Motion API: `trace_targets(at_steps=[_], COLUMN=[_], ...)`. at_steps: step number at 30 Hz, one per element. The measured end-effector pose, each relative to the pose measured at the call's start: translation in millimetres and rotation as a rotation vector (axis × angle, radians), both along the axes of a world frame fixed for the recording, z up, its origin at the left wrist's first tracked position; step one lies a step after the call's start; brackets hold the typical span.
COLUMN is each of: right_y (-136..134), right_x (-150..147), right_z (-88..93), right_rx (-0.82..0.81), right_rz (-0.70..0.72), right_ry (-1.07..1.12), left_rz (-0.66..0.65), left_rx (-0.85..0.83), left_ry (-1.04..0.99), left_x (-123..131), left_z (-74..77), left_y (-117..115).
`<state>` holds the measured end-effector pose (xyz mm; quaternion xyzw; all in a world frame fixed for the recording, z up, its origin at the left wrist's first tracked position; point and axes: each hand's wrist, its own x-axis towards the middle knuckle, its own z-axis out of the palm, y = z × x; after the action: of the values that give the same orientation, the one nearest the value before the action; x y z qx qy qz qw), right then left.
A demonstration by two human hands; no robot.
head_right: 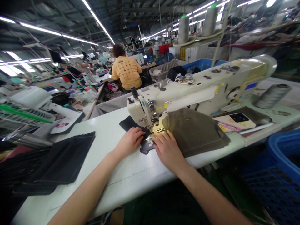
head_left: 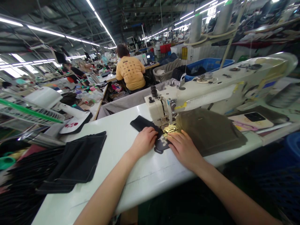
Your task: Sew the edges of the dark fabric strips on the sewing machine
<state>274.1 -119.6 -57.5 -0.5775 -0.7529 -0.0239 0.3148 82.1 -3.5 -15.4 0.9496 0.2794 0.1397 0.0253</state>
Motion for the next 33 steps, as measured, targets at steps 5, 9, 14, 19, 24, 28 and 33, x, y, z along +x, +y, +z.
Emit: trace_targets(at_steps=[5, 9, 14, 19, 24, 28, 33], right_y=[-12, -19, -22, -23, -25, -25, -26], right_x=[2, 3, 4, 6, 6, 6, 7], right_z=[-1.8, -2.2, -2.0, -3.1, -2.0, -1.7, -2.8], right_rx=[0.011, 0.021, 0.036, 0.01, -0.009, -0.039, -0.029], right_rz=[0.002, 0.015, 0.03, 0.046, 0.061, 0.068, 0.072], right_ry=[0.038, 0.047, 0.044, 0.028, -0.004, 0.007, 0.007], left_rz=[-0.01, -0.033, -0.132, -0.122, -0.134, -0.144, -0.177], left_rx=[-0.002, 0.041, 0.063, 0.114, 0.1, 0.098, 0.102], left_ry=[0.109, 0.036, 0.007, 0.048, 0.07, 0.071, 0.075], left_x=[6, 9, 7, 4, -2, -3, -1], left_z=[2.4, -2.9, -7.1, -9.1, -6.8, -5.6, -11.0], left_y=[-40, -53, -56, -58, -53, -56, -71])
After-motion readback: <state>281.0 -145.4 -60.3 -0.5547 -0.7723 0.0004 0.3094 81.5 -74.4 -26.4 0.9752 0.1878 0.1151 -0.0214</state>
